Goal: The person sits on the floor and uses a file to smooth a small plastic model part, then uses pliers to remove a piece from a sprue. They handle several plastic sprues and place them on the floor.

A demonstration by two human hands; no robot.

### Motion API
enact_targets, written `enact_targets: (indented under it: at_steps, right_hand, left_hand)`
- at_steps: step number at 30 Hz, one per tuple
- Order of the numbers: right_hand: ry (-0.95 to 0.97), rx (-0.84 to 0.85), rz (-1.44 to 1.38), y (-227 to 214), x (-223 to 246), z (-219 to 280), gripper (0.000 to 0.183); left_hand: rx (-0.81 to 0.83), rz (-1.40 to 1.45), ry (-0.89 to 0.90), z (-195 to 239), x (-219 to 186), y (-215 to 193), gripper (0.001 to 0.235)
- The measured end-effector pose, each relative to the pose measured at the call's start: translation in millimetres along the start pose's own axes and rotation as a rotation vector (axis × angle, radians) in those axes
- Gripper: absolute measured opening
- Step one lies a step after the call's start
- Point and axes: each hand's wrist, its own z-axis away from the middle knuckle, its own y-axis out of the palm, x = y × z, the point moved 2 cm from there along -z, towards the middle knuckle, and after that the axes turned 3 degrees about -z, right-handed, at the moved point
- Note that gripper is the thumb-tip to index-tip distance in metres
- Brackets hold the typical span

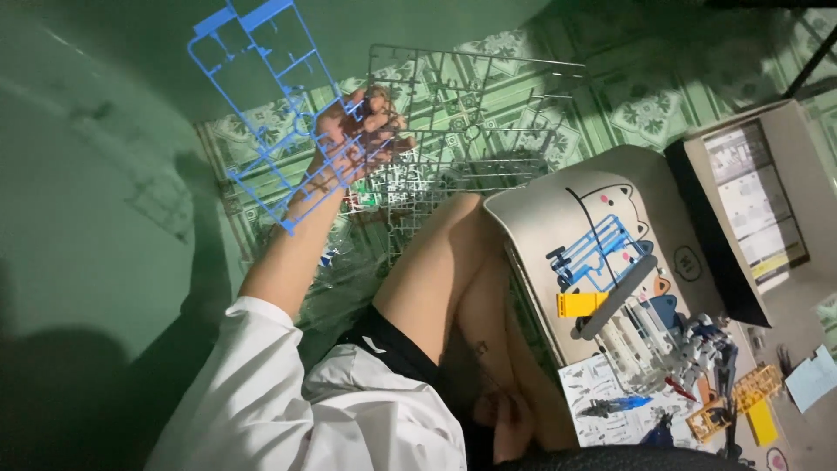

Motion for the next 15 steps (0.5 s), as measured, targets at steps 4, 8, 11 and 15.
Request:
enact_targets:
  at_steps: [4,8,11,15]
  right_hand:
    - [-0.199,0.019,-0.024,-1.2,-17.4,-10.9,0.025]
    - [-0.298,0.022,0.051,-2.7,-29.0,-17.5,0.026]
    - [-0.240,-0.009,0.039,-3.5,-33.5,-17.0,0.026]
    - [-0.152,-0.028,0.128,-3.3,-32.3,-18.7,0.029]
  left_hand:
    - [-0.009,0.017,-0.009,2.2,-1.4,1.0,0.024]
    - [-0.100,-0.010,0.002,6.1,-3.9,-2.1,0.024]
    - [-0.102,-0.017,0.006,9.2,-6.3,-10.7,0.026]
    - [-0.153,0.015,0.042,29.9,-21.2,-65.4,0.028]
